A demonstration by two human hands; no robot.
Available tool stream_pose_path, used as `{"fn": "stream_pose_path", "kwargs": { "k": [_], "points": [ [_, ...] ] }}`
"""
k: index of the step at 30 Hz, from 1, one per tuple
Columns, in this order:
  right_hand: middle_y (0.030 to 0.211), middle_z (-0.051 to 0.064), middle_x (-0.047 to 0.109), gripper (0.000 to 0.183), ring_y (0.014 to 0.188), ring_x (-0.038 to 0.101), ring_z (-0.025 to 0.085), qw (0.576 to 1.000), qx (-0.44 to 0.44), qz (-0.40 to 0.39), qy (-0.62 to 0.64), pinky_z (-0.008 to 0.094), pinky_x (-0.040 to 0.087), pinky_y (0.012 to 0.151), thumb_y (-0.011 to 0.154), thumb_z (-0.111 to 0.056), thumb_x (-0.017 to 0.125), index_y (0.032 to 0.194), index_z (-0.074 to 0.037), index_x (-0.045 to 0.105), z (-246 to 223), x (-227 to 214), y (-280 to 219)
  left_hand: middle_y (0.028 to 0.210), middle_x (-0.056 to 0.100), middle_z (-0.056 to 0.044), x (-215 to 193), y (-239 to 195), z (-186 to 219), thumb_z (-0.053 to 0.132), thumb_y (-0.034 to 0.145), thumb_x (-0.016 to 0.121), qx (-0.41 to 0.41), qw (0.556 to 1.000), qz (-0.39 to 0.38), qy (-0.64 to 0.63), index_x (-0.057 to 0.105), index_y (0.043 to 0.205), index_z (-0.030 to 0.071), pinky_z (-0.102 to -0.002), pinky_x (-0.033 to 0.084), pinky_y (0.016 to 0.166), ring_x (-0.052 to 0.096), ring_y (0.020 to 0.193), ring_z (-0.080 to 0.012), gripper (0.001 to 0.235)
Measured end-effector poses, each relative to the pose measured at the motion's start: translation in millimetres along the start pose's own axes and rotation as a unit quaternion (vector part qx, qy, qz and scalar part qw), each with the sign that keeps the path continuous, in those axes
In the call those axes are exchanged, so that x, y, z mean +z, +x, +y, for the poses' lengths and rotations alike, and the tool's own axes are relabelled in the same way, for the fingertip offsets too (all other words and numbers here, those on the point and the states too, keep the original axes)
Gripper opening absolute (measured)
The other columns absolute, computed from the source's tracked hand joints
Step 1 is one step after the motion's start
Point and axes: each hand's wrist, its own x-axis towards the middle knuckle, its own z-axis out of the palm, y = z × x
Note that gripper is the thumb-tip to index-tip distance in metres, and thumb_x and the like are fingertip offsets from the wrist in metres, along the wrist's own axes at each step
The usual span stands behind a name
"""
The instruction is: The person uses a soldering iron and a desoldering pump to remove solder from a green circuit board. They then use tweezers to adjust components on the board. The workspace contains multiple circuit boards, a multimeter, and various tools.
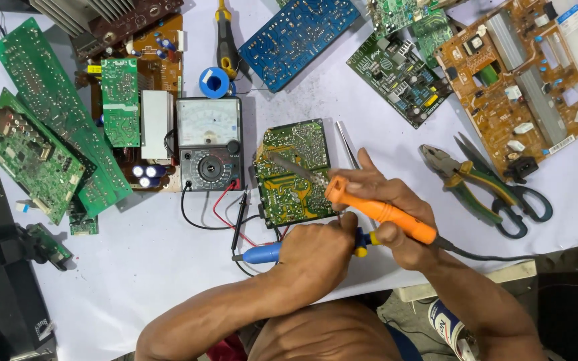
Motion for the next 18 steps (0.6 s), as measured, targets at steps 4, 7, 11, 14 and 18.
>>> {"fn": "stream_pose_path", "kwargs": {
  "k": [4, 7, 11, 14, 18],
  "points": [
    [0.130, 0.019, 0.067, 0.057, 0.140, 0.059, 0.040, 0.994, 0.023, 0.074, 0.073, 0.062, 0.024, 0.140, 0.111, -0.060, 0.059, 0.135, -0.008, 0.058, -2, -22, 0, 0.075, 0.071, -0.012, -11, 2, -13, 0.014, 0.091, 0.050, 0.025, 0.999, 0.026, -0.024, 0.051, 0.105, 0.007, -0.059, 0.047, 0.044, 0.067, 0.059, -0.0448, 0.016],
    [0.119, 0.010, 0.071, 0.047, 0.108, 0.073, 0.024, 0.991, 0.004, 0.132, 0.018, 0.054, 0.034, 0.145, 0.108, -0.054, 0.064, 0.125, -0.011, 0.067, 5, -56, 5, 0.089, 0.072, -0.016, -45, -4, -40, 0.016, 0.088, 0.059, -0.008, 0.997, -0.076, -0.028, 0.050, 0.110, 0.009, -0.063, 0.054, 0.061, 0.069, 0.077, -0.0472, 0.025],
    [0.105, 0.018, 0.065, 0.025, 0.091, 0.071, 0.030, 0.942, 0.050, 0.328, -0.044, 0.043, 0.060, 0.095, 0.097, -0.027, 0.069, 0.107, -0.004, 0.062, 40, -74, -7, 0.087, 0.067, -0.007, -88, -29, -62, 0.025, 0.085, 0.069, 0.007, 0.972, 0.108, -0.210, 0.057, 0.118, 0.019, -0.044, 0.045, 0.066, 0.063, 0.079, -0.0298, 0.036],
    [0.104, 0.022, 0.069, 0.017, 0.108, 0.075, 0.037, 0.954, 0.096, 0.277, -0.065, 0.044, 0.059, 0.089, 0.096, -0.018, 0.065, 0.101, -0.001, 0.064, 59, -68, -12, 0.093, 0.059, -0.001, -99, -25, -55, 0.042, 0.092, 0.071, 0.106, 0.813, 0.320, -0.474, 0.050, 0.127, 0.010, -0.029, 0.049, 0.074, 0.060, 0.079, -0.0137, 0.051],
    [0.067, 0.016, 0.065, 0.010, 0.086, 0.075, 0.031, 0.965, 0.068, 0.212, -0.138, 0.055, 0.057, 0.116, 0.101, -0.010, 0.060, 0.096, -0.001, 0.062, 53, -54, -1, 0.088, 0.053, -0.012, -91, 11, -53, 0.067, 0.092, 0.063, 0.175, 0.518, 0.479, -0.687, 0.042, 0.144, 0.006, -0.040, 0.051, 0.083, 0.056, 0.079, -0.0240, 0.083]
  ]
}}
